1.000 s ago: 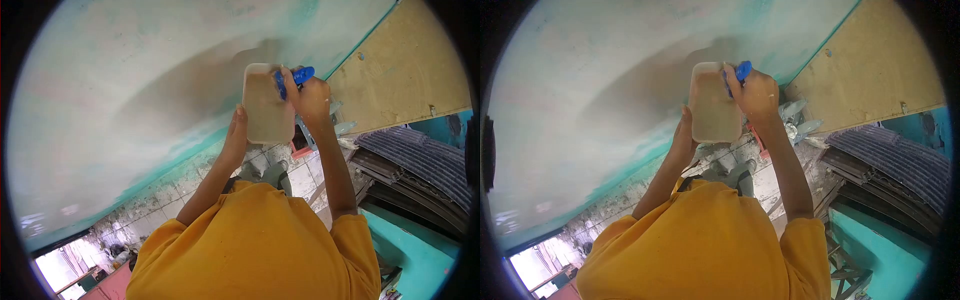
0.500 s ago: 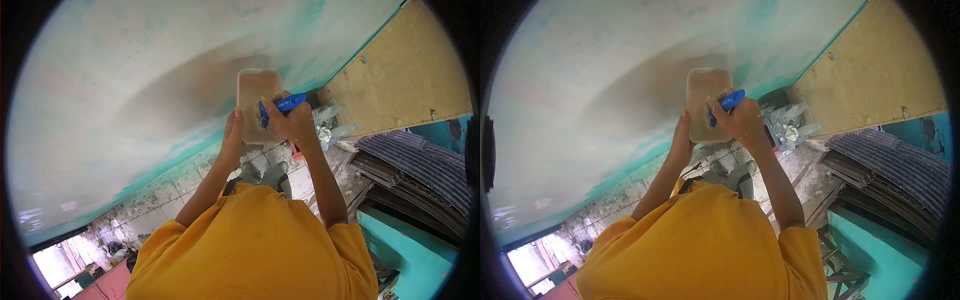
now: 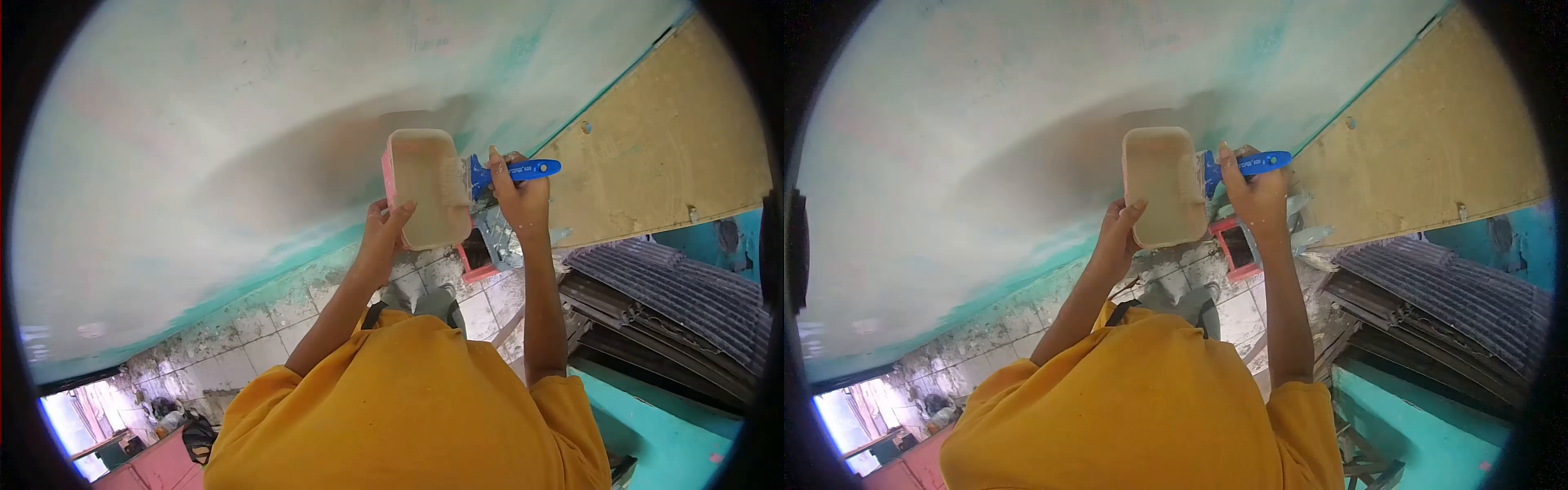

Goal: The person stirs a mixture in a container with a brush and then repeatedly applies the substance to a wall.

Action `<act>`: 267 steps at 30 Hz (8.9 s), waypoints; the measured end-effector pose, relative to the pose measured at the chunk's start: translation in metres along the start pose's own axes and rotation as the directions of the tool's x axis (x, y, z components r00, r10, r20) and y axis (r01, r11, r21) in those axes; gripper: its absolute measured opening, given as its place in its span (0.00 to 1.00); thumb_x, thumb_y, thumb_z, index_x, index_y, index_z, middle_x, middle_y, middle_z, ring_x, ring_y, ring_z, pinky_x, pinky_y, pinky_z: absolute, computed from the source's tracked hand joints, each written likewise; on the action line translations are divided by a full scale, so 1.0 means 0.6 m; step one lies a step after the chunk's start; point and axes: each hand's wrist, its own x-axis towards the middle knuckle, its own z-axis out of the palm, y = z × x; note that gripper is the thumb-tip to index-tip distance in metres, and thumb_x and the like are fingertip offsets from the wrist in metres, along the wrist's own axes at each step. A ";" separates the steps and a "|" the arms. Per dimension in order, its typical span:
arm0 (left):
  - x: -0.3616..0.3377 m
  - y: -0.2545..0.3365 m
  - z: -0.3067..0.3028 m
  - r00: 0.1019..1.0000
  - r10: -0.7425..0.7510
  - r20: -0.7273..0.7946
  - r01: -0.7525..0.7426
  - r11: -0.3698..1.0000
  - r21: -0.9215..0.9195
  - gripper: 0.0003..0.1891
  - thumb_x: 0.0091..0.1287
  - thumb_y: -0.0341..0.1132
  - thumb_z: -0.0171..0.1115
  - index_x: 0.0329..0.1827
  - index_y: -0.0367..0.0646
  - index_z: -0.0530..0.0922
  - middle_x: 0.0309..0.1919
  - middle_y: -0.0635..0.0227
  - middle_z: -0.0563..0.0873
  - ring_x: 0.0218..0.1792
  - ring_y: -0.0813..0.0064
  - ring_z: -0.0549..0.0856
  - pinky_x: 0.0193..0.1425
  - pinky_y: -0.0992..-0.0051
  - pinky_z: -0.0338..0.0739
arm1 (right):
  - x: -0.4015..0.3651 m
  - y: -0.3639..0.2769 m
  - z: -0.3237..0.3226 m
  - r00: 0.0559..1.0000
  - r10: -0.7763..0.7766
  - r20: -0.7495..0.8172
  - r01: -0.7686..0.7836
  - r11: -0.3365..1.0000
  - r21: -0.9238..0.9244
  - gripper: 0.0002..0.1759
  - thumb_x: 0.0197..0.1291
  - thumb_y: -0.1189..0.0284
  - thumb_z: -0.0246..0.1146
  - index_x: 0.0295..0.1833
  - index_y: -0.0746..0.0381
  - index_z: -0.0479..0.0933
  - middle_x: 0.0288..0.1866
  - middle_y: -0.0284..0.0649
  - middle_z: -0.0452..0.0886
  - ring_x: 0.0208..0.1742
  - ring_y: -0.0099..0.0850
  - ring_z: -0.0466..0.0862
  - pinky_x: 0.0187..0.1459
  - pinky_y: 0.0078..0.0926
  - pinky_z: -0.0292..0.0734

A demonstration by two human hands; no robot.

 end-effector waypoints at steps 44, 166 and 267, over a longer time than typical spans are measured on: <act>0.014 0.035 0.078 0.996 -0.012 0.094 0.000 0.993 0.122 0.46 0.63 0.53 0.72 0.69 0.28 0.55 0.48 0.52 0.80 0.41 0.72 0.84 0.39 0.73 0.83 | -0.028 0.032 -0.088 0.984 0.176 -0.026 -0.073 0.532 0.844 0.12 0.72 0.61 0.61 0.47 0.60 0.78 0.34 0.32 0.78 0.34 0.23 0.77 0.35 0.21 0.72; -0.008 0.057 -0.067 0.992 -0.126 -0.015 0.126 0.989 0.077 0.34 0.72 0.47 0.63 0.70 0.35 0.58 0.60 0.54 0.76 0.59 0.65 0.81 0.60 0.64 0.81 | 0.175 0.281 0.090 0.808 0.422 -0.412 0.106 0.582 0.806 0.10 0.70 0.64 0.59 0.42 0.59 0.72 0.30 0.37 0.80 0.29 0.27 0.81 0.34 0.27 0.78; -0.088 -0.146 -0.291 0.971 -0.079 -0.227 0.110 0.986 0.128 0.46 0.64 0.62 0.64 0.75 0.39 0.59 0.65 0.59 0.73 0.64 0.62 0.76 0.65 0.60 0.75 | 0.009 0.643 0.222 0.709 0.562 -0.426 -0.214 0.747 0.629 0.15 0.68 0.65 0.67 0.46 0.68 0.83 0.40 0.40 0.86 0.37 0.28 0.87 0.46 0.26 0.83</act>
